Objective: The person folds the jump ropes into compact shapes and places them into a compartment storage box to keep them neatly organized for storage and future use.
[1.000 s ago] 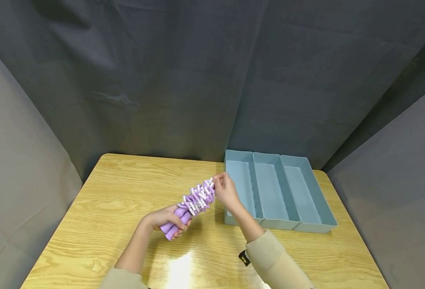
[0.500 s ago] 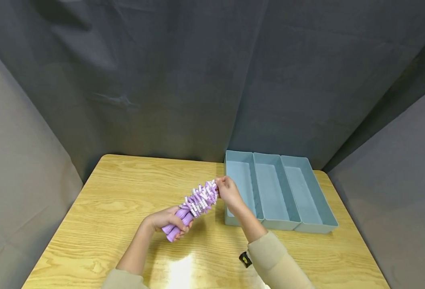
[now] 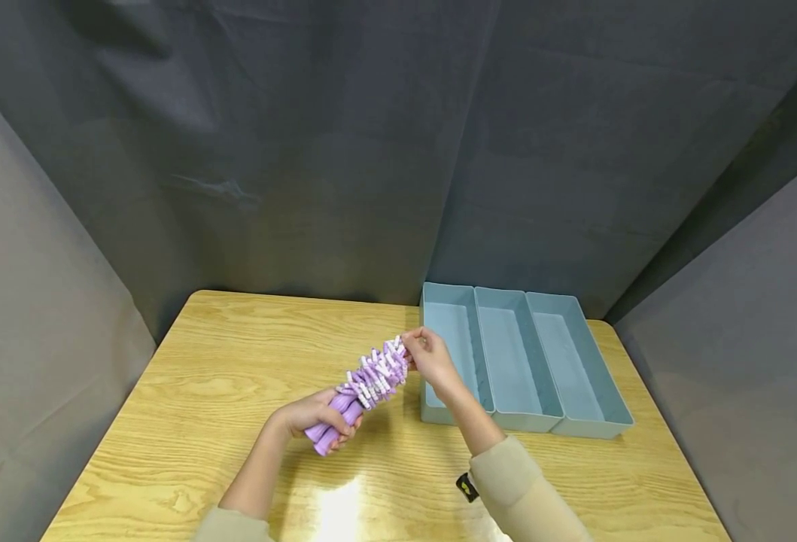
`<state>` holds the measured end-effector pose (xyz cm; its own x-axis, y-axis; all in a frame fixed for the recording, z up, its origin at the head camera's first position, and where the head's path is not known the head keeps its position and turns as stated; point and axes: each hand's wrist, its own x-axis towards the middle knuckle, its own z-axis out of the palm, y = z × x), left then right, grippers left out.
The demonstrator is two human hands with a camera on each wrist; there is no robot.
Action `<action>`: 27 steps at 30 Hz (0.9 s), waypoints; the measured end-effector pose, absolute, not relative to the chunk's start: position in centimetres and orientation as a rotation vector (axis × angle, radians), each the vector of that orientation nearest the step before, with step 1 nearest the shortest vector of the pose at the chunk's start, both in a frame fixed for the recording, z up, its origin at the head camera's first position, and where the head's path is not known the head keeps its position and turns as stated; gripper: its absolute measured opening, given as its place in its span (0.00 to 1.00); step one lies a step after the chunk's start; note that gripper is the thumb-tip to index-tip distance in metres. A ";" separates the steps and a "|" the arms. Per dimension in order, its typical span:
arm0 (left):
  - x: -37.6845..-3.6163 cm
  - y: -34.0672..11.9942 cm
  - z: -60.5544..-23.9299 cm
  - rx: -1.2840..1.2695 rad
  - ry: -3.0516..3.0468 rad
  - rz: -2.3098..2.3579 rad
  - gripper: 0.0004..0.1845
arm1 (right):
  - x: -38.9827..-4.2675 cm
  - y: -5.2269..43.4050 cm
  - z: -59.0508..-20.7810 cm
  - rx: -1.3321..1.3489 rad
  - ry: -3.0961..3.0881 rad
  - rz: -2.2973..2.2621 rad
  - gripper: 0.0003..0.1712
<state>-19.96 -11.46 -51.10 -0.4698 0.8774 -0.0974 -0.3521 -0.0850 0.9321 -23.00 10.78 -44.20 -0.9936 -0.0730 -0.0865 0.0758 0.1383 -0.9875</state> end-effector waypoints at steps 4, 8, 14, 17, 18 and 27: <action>-19.9 -11.3 -50.9 0.639 1.271 1.719 0.05 | -23.1 11.2 -44.3 -0.145 2.437 -1.914 0.13; -19.9 -11.1 -50.4 0.634 1.285 1.728 0.05 | -23.4 11.9 -44.5 -0.392 2.657 -1.740 0.15; -20.0 -10.6 -50.1 0.638 1.287 1.758 0.05 | -23.7 13.2 -44.5 -0.664 3.035 -1.376 0.14; -20.3 -10.2 -50.2 0.636 1.281 1.778 0.05 | -23.8 14.0 -44.9 -0.719 3.240 -1.138 0.11; -20.4 -10.1 -50.2 0.632 1.281 1.785 0.04 | -23.8 14.4 -45.0 -0.728 3.298 -1.056 0.10; -21.1 -8.4 -50.5 0.579 1.291 1.853 0.05 | -24.6 17.7 -46.8 -0.869 3.595 -0.532 0.08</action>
<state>-21.06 -8.37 -50.46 -0.5849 0.8083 -0.0676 -0.3436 -0.1714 0.9233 -24.58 17.66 -46.84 -0.7290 -0.3293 0.6002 -0.4889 0.8641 -0.1198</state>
